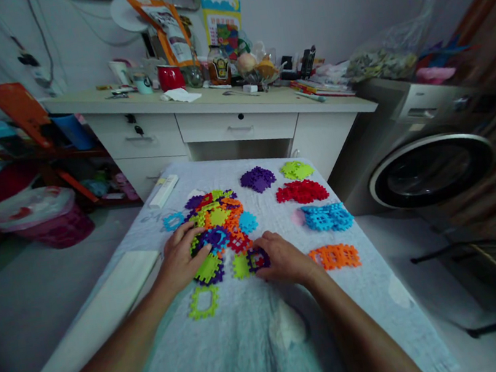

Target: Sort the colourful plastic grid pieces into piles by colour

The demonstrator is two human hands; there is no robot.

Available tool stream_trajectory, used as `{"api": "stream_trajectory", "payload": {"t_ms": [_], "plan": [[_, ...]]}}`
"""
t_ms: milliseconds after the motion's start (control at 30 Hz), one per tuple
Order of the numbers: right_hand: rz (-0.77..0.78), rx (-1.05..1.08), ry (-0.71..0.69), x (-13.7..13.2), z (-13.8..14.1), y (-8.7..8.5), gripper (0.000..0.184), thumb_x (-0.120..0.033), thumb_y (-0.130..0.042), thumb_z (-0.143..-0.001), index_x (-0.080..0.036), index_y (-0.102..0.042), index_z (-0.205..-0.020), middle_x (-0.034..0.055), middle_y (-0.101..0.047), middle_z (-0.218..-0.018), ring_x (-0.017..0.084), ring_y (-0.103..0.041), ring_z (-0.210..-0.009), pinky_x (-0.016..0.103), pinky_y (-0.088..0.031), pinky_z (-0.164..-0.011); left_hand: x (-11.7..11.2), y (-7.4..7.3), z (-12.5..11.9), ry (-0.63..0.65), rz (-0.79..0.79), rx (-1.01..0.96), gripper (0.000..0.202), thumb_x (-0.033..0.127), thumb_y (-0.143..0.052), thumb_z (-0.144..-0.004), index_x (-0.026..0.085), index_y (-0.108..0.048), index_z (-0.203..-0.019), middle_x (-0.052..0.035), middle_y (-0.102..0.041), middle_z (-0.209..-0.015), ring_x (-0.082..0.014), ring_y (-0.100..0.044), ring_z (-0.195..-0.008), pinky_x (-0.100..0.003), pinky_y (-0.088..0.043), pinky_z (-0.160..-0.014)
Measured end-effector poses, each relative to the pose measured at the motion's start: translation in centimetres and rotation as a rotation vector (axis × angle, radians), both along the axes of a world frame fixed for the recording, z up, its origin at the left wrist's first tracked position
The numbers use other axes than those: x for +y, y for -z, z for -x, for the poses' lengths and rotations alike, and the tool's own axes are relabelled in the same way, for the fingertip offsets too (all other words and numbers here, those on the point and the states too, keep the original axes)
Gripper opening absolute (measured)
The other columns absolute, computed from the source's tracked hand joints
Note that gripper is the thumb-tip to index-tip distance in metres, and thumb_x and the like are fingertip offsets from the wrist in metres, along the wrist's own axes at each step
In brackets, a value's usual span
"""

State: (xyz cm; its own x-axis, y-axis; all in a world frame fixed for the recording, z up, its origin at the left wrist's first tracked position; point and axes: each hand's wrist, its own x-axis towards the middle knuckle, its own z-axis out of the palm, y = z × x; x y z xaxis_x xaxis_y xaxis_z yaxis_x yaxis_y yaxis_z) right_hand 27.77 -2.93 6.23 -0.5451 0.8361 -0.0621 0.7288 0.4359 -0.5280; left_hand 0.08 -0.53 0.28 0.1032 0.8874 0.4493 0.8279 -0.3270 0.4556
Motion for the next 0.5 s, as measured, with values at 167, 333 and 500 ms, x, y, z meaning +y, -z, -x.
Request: {"api": "stream_trajectory", "payload": {"t_ms": [167, 333, 500], "plan": [[-0.023, 0.103, 0.057, 0.3, -0.1, 0.0, 0.045, -0.031, -0.064, -0.081, -0.015, -0.058, -0.122, 0.0118, -0.063, -0.113, 0.022, -0.06, -0.097, 0.034, -0.045, -0.089, 0.0, 0.2, 0.0, 0.0, -0.007, -0.007, 0.035, 0.04, -0.057, -0.085, 0.024, -0.059, -0.116, -0.0102, -0.05, -0.134, -0.03, -0.051, -0.123, -0.051, -0.04, -0.103], [-0.068, 0.217, 0.104, 0.5, -0.6, 0.7, 0.035, -0.039, -0.038, -0.097, -0.016, -0.062, -0.107, 0.0078, -0.067, -0.095, 0.018, -0.06, -0.083, 0.029, -0.044, -0.077, 0.1, 0.1, 0.1, 0.002, -0.002, -0.009, 0.035, 0.04, -0.057, -0.084, 0.023, -0.06, -0.115, -0.0112, -0.051, -0.133, -0.0307, -0.05, -0.123, -0.051, -0.04, -0.103], [-0.151, 0.204, 0.311, 1.7, -1.5, 2.5, 0.04, -0.037, -0.032, -0.098, -0.018, -0.059, -0.077, 0.0025, -0.06, -0.069, 0.015, -0.053, -0.064, 0.027, -0.038, -0.064, 0.0, -0.3, -0.1, 0.016, -0.004, -0.038, 0.039, 0.04, -0.055, -0.085, 0.022, -0.058, -0.12, -0.0118, -0.052, -0.132, -0.031, -0.05, -0.124, -0.051, -0.04, -0.104]]}}
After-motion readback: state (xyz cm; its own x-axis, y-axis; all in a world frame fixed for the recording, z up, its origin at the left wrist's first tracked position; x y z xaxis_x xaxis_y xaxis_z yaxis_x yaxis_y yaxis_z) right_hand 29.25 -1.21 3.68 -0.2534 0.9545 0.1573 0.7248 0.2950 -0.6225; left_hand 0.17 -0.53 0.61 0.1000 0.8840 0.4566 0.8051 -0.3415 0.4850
